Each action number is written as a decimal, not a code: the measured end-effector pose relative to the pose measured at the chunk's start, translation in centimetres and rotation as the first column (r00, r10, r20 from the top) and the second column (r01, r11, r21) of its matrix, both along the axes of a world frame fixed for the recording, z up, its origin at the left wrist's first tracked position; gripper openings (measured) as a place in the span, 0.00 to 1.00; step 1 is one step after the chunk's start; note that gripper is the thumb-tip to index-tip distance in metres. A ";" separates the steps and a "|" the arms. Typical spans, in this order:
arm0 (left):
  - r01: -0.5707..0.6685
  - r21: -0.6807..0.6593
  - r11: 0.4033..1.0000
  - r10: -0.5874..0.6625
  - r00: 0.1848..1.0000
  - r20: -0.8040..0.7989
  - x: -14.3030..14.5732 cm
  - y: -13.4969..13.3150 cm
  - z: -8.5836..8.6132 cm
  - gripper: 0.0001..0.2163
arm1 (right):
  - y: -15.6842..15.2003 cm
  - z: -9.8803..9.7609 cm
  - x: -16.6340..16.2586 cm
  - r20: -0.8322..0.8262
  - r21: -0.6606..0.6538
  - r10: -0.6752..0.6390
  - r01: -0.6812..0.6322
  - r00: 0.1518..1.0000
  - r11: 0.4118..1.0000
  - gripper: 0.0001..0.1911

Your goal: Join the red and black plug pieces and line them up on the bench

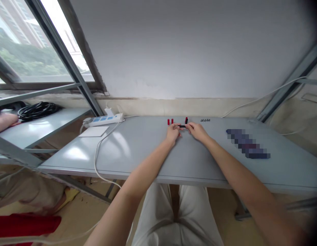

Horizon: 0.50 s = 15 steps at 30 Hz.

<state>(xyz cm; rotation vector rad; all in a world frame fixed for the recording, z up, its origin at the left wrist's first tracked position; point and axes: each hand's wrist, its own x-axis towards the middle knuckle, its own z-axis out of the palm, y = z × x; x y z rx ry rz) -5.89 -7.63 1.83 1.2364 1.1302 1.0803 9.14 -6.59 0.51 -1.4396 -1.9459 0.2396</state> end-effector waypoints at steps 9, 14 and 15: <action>0.005 -0.089 0.996 0.008 0.990 0.139 -0.3 -0.1 0.5 0.17 | -0.4 0.3 -0.2 0.074 0.045 -0.024 0.021 0.997 0.999 0.16; 0.004 -0.127 0.992 0.015 0.988 0.152 -0.3 0.0 0.5 0.17 | -0.3 0.4 -0.2 0.092 0.034 -0.025 0.022 0.995 0.999 0.16; 0.005 -0.132 0.991 0.015 0.989 0.149 -0.4 0.0 0.5 0.16 | -0.3 0.3 -0.1 0.098 0.029 -0.022 0.020 0.995 0.999 0.16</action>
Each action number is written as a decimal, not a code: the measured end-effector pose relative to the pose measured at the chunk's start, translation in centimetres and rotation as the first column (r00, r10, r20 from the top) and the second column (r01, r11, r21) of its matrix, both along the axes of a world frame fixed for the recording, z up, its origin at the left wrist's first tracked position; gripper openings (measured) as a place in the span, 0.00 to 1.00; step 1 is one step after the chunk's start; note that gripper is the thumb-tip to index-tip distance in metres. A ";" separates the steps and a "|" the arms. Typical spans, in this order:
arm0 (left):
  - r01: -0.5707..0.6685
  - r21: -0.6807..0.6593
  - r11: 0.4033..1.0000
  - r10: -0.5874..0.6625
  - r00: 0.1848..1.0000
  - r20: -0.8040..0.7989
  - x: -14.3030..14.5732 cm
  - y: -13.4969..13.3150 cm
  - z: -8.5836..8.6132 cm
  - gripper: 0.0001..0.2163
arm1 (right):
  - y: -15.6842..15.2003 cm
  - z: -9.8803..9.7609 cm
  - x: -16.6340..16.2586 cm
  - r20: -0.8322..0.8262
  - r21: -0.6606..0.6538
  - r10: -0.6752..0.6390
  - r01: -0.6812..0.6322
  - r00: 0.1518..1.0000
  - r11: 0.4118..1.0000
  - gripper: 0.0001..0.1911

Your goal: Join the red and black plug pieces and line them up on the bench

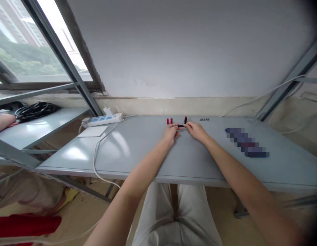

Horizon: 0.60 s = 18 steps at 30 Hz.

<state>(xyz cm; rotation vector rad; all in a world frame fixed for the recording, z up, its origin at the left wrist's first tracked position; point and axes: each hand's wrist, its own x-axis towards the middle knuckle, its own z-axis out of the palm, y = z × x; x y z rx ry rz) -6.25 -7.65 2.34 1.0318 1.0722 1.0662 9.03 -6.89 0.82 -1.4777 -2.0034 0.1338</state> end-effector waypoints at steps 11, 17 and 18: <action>-0.060 -0.012 0.998 0.060 0.998 -0.035 -0.1 0.4 -0.5 0.14 | 0.6 -1.0 0.9 -0.063 -0.023 0.112 -0.113 0.992 0.993 0.08; -0.081 0.010 0.997 0.081 0.996 -0.031 -0.2 0.5 -0.5 0.10 | 0.6 -1.1 1.1 0.000 0.043 0.120 -0.120 0.993 0.992 0.06; -0.086 0.014 0.996 0.086 0.996 -0.033 -0.2 0.5 -0.5 0.10 | 0.6 -1.1 1.1 0.007 0.047 0.123 -0.123 0.992 0.991 0.06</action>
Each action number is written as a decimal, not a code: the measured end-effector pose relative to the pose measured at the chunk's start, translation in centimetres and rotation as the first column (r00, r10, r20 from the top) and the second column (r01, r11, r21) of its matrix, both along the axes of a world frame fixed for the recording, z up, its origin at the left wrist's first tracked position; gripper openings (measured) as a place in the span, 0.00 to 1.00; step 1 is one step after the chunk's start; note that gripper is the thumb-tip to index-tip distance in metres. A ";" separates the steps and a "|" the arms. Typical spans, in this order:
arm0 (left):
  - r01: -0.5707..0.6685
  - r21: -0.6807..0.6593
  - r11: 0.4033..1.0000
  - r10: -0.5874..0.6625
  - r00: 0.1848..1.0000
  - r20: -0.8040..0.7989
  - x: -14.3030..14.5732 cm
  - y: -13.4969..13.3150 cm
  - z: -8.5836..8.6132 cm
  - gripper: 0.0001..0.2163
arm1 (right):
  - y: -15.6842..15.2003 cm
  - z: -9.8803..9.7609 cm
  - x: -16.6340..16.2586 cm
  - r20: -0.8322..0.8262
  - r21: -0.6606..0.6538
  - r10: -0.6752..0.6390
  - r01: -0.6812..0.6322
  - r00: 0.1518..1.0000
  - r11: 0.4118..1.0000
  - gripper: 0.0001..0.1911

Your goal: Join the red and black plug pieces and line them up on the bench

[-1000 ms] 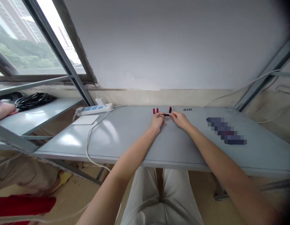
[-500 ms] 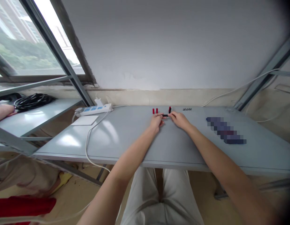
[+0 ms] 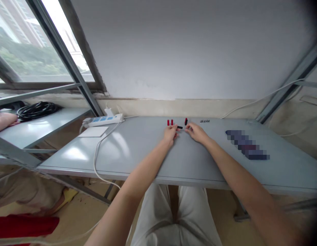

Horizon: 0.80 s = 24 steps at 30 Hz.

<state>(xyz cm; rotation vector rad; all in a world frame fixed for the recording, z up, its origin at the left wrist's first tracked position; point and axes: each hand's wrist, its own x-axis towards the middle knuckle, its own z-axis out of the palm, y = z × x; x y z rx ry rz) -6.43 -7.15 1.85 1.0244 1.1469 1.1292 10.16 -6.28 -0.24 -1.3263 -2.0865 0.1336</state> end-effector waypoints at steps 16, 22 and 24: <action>0.066 0.105 0.992 -0.063 0.997 -0.038 -0.1 -0.3 0.0 0.04 | -0.3 0.0 -0.3 0.078 0.061 -0.056 0.051 0.995 0.997 0.06; 0.030 0.130 0.991 -0.026 0.999 -0.035 -0.1 -0.1 0.0 0.05 | -0.3 0.1 -0.4 0.235 0.085 -0.266 0.252 0.935 0.964 0.06; 0.016 0.141 0.990 -0.012 1.000 -0.028 -0.1 -0.1 0.1 0.07 | -0.2 -0.1 -0.3 0.262 0.062 -0.324 0.319 0.909 0.946 0.06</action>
